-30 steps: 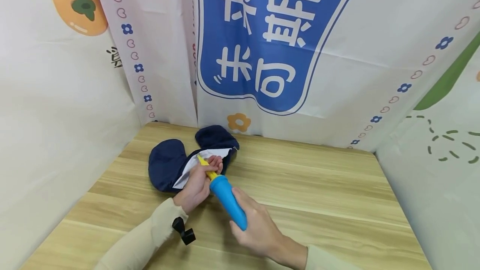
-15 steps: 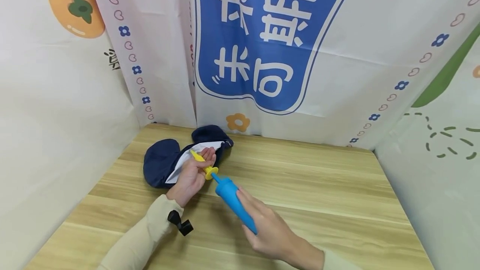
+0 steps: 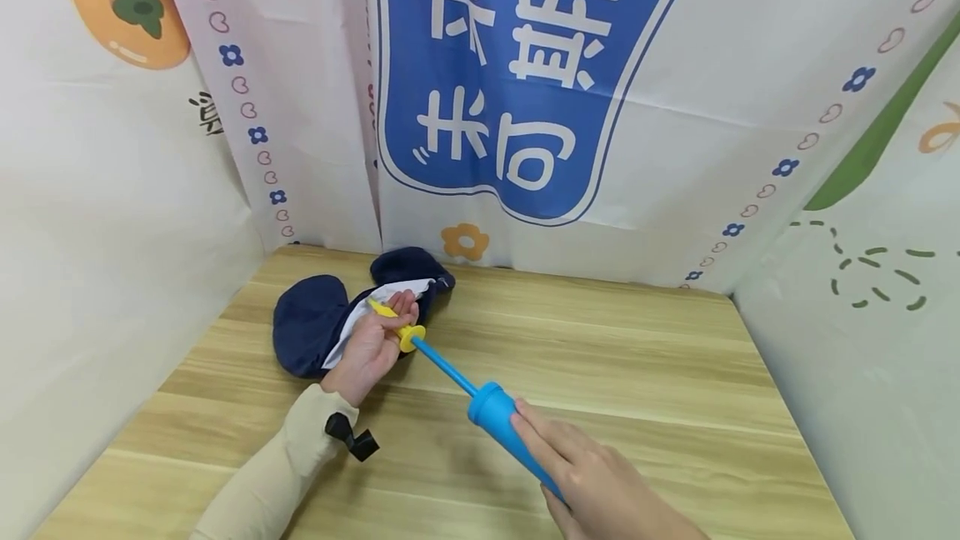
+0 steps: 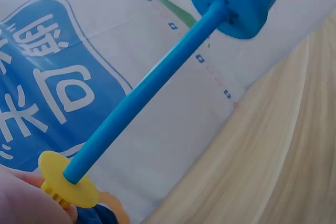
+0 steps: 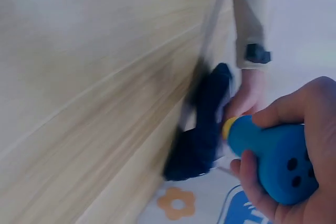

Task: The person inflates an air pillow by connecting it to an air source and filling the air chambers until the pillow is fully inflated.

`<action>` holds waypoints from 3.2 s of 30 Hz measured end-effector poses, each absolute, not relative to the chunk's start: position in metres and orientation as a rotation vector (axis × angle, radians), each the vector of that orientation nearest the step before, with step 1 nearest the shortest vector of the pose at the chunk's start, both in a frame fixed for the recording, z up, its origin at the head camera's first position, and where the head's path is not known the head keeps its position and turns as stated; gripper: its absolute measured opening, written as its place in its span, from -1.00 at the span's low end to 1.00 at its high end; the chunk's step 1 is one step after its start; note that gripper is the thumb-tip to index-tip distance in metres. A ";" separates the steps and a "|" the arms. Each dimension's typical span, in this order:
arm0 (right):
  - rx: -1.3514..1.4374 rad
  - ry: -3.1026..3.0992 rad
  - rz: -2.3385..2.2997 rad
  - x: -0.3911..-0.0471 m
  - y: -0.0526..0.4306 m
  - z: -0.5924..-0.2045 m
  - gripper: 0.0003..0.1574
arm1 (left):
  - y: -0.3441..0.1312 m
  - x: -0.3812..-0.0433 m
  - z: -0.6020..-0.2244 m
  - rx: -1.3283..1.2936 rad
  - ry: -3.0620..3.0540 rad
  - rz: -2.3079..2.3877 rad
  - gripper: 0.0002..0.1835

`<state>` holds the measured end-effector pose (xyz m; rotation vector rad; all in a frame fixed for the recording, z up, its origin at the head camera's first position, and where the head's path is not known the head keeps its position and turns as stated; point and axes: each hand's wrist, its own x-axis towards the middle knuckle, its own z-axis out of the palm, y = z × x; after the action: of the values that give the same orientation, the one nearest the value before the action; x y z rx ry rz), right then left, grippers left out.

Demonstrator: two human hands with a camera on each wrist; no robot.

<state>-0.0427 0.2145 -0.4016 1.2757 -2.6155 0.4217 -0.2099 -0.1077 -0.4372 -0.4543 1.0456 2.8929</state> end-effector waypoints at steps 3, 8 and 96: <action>1.246 -2.592 0.379 -0.039 0.210 -0.397 0.39 | -0.103 -0.206 -0.438 -0.459 1.053 2.900 -0.45; 1.222 -2.430 0.387 -0.050 0.187 -0.410 0.27 | -0.095 -0.197 -0.443 -0.493 1.070 2.927 -0.61; 1.321 -2.484 0.348 -0.104 0.165 -0.413 0.02 | -0.082 -0.197 -0.463 -0.466 1.173 2.808 -0.57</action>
<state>-0.1035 0.1652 -0.4134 1.3210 -2.4844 0.3484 -0.1969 -0.0823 -0.4626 -0.4662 1.1732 2.8077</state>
